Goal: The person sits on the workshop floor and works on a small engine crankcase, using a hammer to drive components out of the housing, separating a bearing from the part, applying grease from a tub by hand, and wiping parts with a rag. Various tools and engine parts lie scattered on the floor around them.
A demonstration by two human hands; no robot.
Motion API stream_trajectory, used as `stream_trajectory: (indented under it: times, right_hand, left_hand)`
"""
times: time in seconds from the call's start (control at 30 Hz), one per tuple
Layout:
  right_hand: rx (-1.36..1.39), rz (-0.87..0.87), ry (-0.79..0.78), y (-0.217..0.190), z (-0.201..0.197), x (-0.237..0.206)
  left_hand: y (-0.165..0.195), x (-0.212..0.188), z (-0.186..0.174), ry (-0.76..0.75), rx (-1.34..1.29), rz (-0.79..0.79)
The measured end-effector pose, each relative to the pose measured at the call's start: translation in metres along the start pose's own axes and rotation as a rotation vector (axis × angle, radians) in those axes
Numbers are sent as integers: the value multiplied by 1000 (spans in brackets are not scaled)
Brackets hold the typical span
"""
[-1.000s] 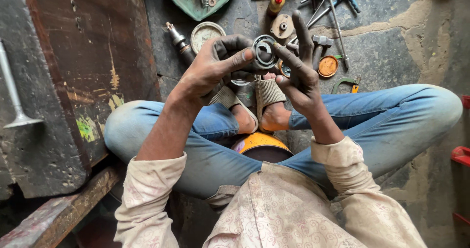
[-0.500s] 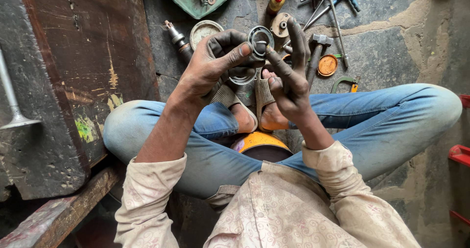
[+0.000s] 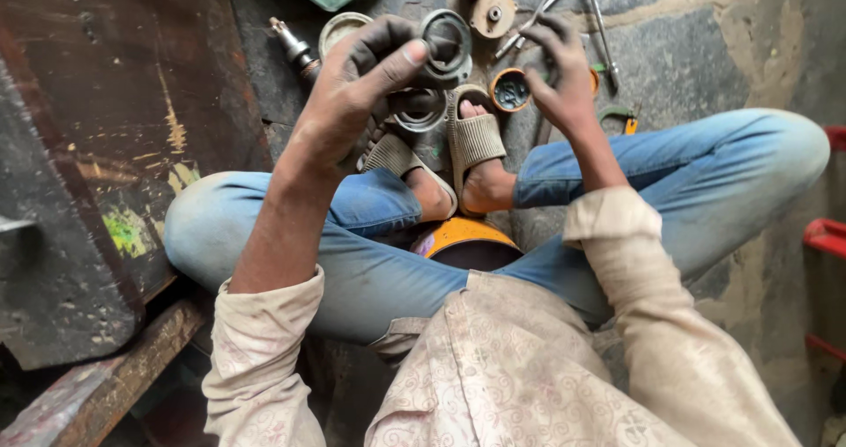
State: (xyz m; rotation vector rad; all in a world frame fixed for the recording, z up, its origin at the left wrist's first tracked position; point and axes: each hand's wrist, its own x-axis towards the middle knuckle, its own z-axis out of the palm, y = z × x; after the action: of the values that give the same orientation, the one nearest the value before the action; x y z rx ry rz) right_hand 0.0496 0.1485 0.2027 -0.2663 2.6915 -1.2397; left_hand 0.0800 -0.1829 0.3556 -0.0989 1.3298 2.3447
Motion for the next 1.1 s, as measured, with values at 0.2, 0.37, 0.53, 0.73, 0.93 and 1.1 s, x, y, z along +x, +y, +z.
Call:
stream_trajectory:
  times: [0.2, 0.37, 0.53, 0.73, 0.93, 1.1]
  right_hand:
    - [-527, 61, -116, 93, 63, -18]
    - [-670, 19, -180, 98, 76, -27]
    - [-699, -39, -142, 94, 78, -27]
    - [-688, -70, -96, 96, 82, -30]
    - [-656, -11, -90, 101, 85, -30]
    - [-543, 78, -42, 98, 86, -28]
  left_hand:
    - [1, 3, 3, 68, -56, -21]
    - [1, -1, 1, 106, 92, 9]
    - [1, 2, -2, 98, -43, 37]
    - [-1, 1, -1, 112, -75, 6]
    - [-4, 5, -4, 165, -50, -5]
    - [-4, 6, -3, 179, -31, -11]
